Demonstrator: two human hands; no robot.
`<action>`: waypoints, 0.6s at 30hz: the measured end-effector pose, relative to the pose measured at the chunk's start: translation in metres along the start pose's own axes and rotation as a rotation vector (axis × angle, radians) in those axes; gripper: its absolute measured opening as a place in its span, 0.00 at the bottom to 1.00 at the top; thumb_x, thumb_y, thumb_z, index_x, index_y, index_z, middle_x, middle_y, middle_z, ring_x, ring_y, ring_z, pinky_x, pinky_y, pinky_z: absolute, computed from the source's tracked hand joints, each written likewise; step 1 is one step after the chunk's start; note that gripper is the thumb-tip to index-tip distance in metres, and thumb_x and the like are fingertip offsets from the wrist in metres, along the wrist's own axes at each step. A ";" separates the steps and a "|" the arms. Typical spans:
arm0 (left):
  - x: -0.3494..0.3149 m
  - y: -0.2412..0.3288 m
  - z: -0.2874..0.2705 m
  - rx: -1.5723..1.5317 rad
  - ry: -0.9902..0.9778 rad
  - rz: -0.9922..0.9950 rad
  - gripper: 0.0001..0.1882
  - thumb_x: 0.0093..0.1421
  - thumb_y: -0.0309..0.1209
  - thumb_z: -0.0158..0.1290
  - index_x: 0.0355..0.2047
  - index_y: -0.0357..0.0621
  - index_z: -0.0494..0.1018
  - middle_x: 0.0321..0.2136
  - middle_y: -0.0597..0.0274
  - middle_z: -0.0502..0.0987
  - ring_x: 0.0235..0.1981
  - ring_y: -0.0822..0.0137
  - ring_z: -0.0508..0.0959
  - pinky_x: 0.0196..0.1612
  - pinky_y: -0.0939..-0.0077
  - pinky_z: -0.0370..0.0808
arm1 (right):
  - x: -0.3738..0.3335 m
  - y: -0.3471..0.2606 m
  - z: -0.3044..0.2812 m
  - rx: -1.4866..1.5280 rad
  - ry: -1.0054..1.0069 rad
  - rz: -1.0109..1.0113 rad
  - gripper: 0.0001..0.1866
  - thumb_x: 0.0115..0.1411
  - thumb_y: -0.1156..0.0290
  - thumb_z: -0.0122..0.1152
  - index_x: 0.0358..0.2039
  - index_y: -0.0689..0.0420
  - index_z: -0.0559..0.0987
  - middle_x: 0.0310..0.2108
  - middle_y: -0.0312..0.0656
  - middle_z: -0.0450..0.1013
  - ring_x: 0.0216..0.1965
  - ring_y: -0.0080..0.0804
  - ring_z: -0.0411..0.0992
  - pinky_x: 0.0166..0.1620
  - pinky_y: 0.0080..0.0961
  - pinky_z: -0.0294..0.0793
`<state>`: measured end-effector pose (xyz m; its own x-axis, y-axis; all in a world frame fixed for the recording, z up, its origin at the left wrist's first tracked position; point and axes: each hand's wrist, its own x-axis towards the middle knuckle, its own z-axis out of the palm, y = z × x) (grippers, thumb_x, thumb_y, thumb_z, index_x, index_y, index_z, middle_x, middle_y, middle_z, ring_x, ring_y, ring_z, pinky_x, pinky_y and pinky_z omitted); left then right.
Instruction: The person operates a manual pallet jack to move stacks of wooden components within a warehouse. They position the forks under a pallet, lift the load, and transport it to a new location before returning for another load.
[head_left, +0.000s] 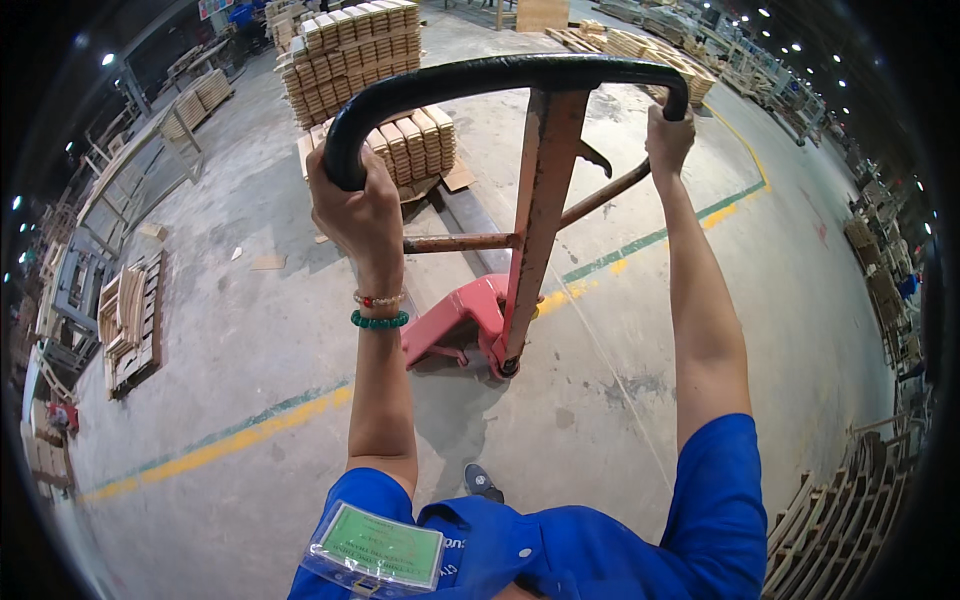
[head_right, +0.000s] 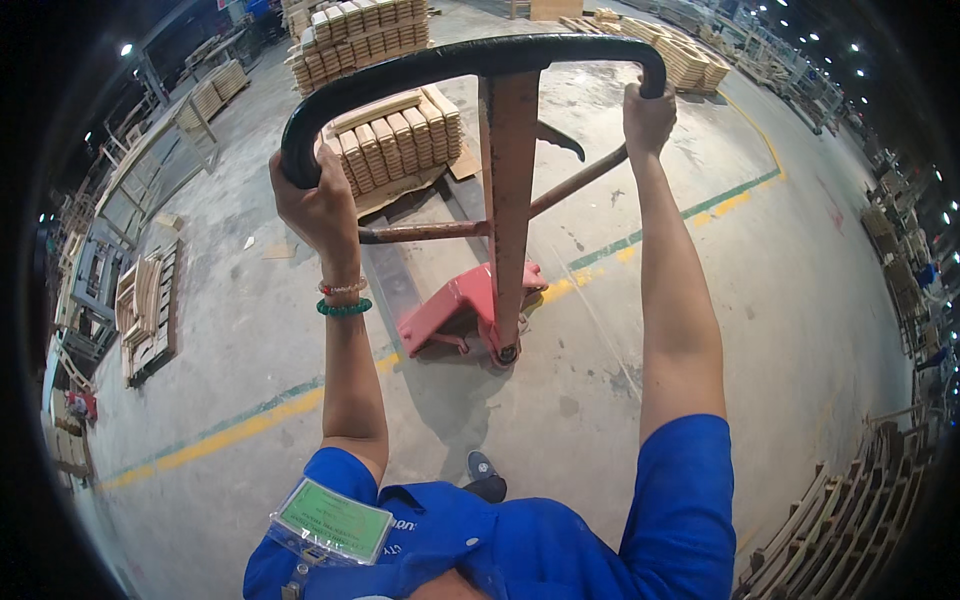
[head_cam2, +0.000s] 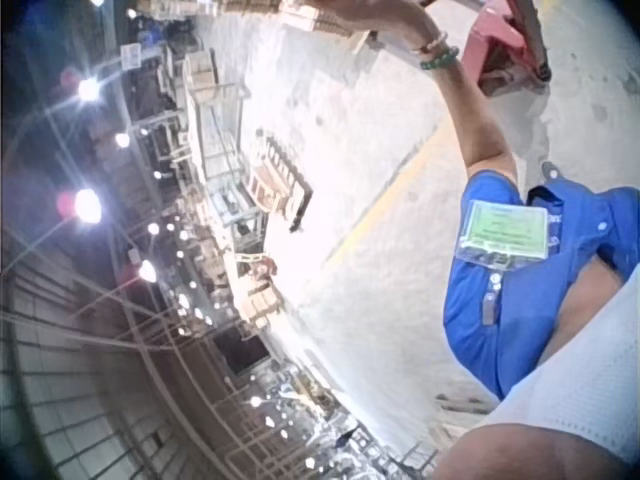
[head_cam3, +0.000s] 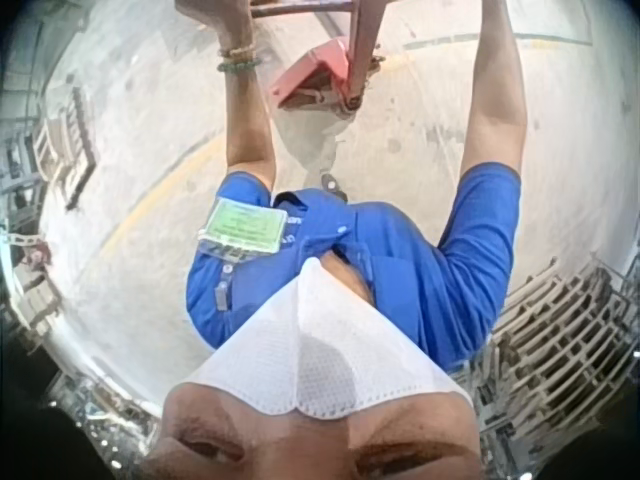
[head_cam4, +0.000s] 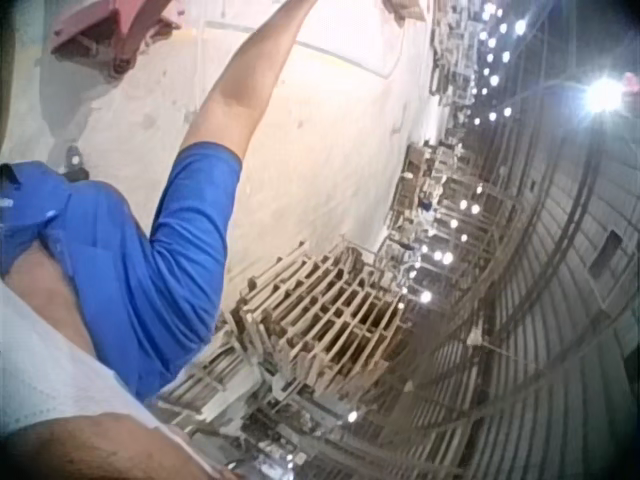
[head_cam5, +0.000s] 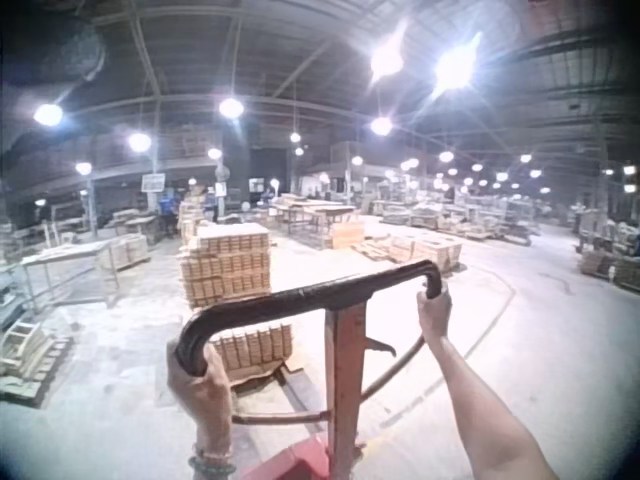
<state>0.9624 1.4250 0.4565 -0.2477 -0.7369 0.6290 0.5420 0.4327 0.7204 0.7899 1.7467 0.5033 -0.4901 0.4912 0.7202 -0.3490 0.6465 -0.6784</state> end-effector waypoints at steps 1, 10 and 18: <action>-0.004 -0.009 0.013 0.017 -0.006 -0.003 0.08 0.55 0.25 0.55 0.35 0.37 0.71 0.23 0.71 0.72 0.22 0.82 0.68 0.29 0.87 0.68 | 0.011 0.013 0.022 -0.032 -0.029 -0.006 0.14 0.48 0.65 0.57 0.34 0.56 0.79 0.30 0.49 0.78 0.36 0.48 0.76 0.43 0.38 0.72; -0.018 -0.089 0.086 0.258 0.174 0.141 0.10 0.53 0.24 0.57 0.36 0.40 0.72 0.27 0.67 0.76 0.23 0.79 0.71 0.30 0.84 0.70 | 0.056 0.060 0.181 0.126 -0.246 -0.017 0.13 0.46 0.61 0.58 0.32 0.51 0.81 0.31 0.50 0.78 0.39 0.48 0.76 0.45 0.40 0.73; 0.163 -0.123 0.056 0.135 0.135 0.110 0.07 0.56 0.27 0.56 0.34 0.42 0.71 0.24 0.71 0.70 0.18 0.81 0.67 0.21 0.85 0.67 | 0.066 -0.075 0.279 0.484 -0.380 -0.140 0.10 0.46 0.67 0.59 0.31 0.54 0.81 0.29 0.47 0.78 0.34 0.41 0.77 0.41 0.32 0.74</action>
<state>0.8105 1.2807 0.4867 -0.0785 -0.7402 0.6678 0.4450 0.5734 0.6879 0.5606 1.5675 0.5611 -0.6319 0.1215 0.7654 -0.7090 0.3084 -0.6342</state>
